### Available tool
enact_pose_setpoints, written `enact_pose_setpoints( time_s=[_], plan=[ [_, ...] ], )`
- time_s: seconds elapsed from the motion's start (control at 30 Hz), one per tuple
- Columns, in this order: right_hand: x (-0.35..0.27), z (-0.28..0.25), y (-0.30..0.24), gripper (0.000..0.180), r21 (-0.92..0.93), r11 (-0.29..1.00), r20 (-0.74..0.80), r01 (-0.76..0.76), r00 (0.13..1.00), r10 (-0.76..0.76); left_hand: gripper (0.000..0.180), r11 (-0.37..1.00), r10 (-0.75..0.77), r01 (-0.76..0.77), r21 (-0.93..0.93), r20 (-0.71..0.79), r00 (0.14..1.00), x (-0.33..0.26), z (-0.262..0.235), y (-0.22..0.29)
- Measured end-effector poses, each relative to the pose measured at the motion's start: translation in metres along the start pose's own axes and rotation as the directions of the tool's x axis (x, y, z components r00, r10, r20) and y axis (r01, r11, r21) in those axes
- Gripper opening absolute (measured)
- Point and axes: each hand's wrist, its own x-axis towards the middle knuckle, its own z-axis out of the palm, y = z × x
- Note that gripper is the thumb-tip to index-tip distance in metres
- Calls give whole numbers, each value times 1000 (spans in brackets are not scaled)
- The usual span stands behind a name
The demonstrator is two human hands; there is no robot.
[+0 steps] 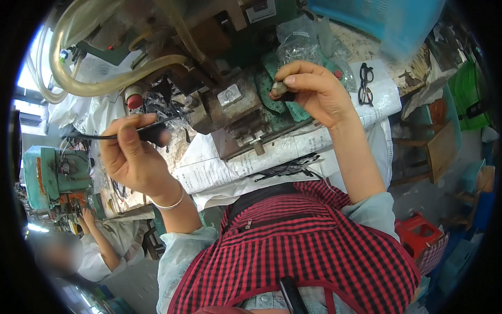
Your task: The person repeatedly picks small black plastic pieces and metallic components from piles on the table, places them into a press machine, and removes the assembled units. The person handles the parts one at a time and stacks the finished pieces on the table.
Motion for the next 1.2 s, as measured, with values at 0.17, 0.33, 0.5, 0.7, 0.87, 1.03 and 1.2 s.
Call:
enact_pose_setpoints(
  time_s=[0.17,0.33,0.5,0.7,0.87,1.03,1.2],
  plan=[
    [10,18,-6,17,8,998,89,57,994,-58,14,976,-166,160,-146,-30,986,-17,-6,-15],
    [18,71,28,27,-864,415,17,285,841,-541,15,984,-160,156,-85,-50,986,-12,-5,-8],
    [28,87,56,49,-681,670,-46,295,896,-441,17,998,-36,30,-56,-106,994,1,-1,-2],
    [21,87,47,59,-611,758,-41,228,947,-318,19,999,49,-48,7,-120,992,27,3,-21],
    [18,93,45,66,-666,721,-81,189,943,-322,17,1000,-1,-2,-23,-120,993,25,5,-13],
    [23,90,48,71,-757,634,-127,158,916,-380,8,996,-33,26,-83,-84,996,26,-1,-14],
    [20,95,35,73,-483,869,-190,112,955,-228,8,994,-37,32,-108,-47,998,22,5,-8]
  ],
)
